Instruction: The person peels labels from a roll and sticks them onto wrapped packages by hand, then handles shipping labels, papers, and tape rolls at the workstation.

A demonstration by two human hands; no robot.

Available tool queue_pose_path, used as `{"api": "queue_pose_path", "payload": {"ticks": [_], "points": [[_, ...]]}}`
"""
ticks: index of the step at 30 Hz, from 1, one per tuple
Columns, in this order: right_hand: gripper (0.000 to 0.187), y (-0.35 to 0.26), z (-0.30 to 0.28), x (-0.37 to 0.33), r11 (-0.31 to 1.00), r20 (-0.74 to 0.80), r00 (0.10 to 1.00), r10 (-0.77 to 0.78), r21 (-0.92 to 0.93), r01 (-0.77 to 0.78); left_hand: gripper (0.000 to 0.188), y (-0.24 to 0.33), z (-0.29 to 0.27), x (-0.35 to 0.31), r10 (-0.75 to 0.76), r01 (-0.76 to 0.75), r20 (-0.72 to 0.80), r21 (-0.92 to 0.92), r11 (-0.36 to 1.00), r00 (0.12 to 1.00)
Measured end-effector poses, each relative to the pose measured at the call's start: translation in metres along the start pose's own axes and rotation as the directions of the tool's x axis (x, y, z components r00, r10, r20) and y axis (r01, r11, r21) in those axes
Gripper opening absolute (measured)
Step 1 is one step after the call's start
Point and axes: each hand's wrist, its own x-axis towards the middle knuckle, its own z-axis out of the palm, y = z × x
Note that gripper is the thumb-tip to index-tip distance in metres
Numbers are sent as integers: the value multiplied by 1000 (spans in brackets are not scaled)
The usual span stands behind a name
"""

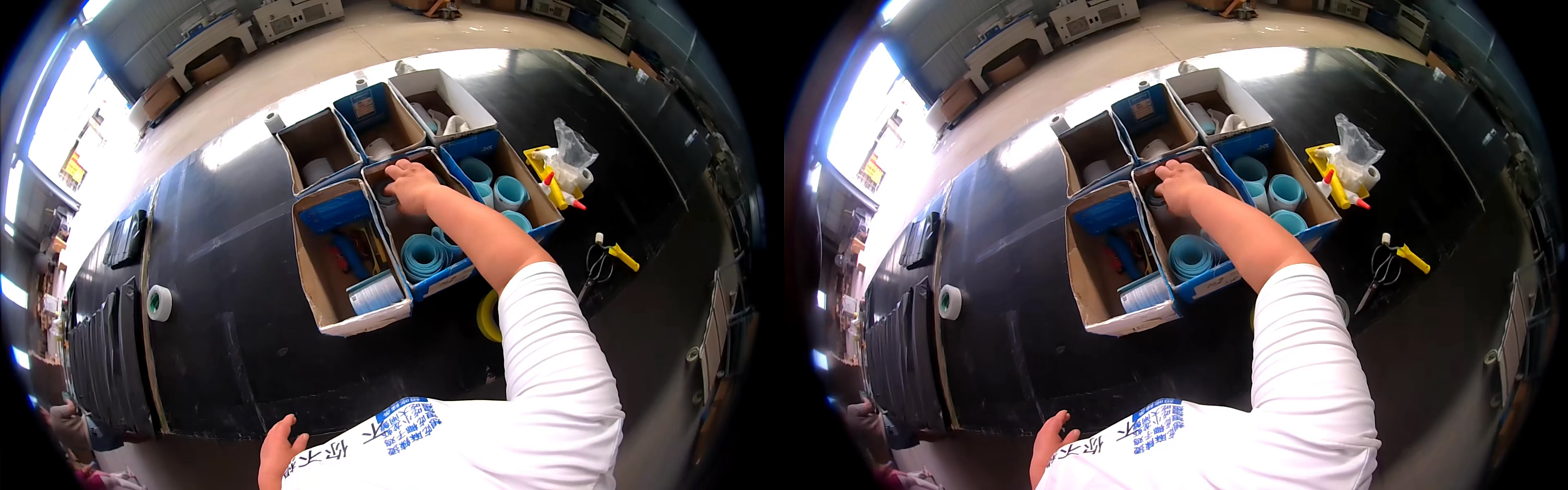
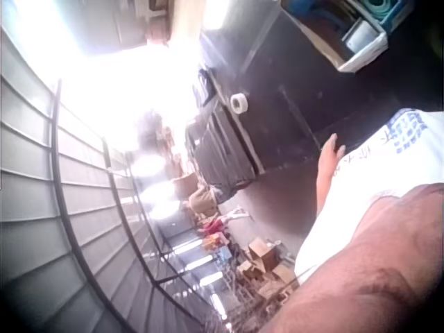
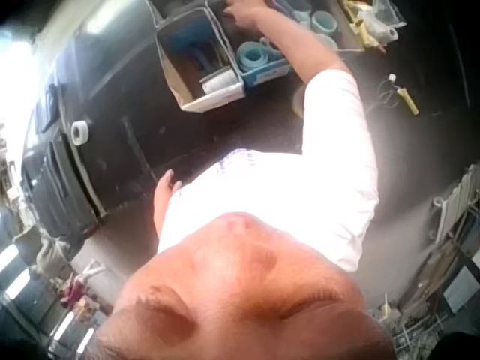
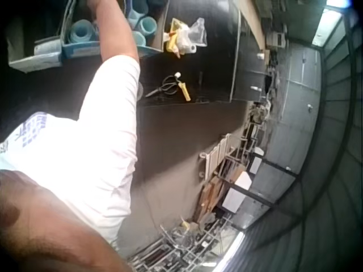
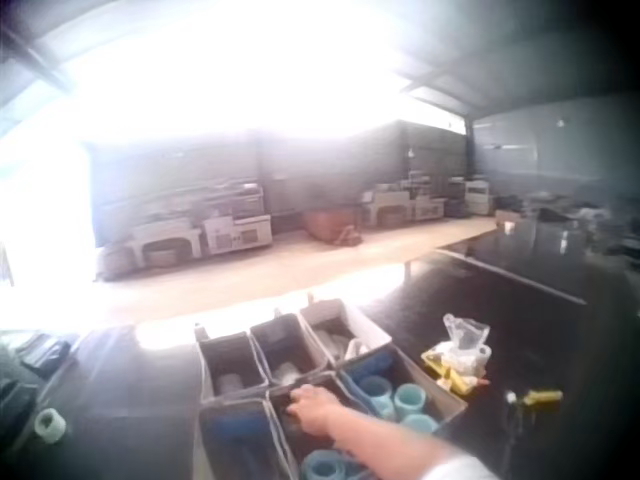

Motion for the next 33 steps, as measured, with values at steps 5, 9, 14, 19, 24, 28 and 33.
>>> {"api": "queue_pose_path", "payload": {"ticks": [5,9,14,19,24,28,33], "points": [[38,22,-18,-14,986,-91,991,97,145,-83,55,-4,14,-1,-47,45,-35,-45,998,998],[31,17,-49,-66,998,469,881,64,-34,-55,56,-5,14,-3,-66,67,-15,21,998,998],[22,10,-11,-95,929,409,911,57,-356,101,55,18,8,15,66,-66,-1,48,997,998],[30,33,-34,-115,994,-11,996,87,-69,-88,53,17,0,13,180,-181,-70,-9,984,981],[40,-33,-58,-149,-9,-152,888,435,985,172,45,-18,-6,17,379,-437,-298,-160,885,876],[43,-181,-29,-146,-568,-118,990,78,811,141,46,10,-49,10,499,-734,-627,-177,656,597],[46,-377,-4,-136,-614,-43,947,-318,771,-171,38,-45,-81,-44,603,-693,-767,314,649,218]]}}
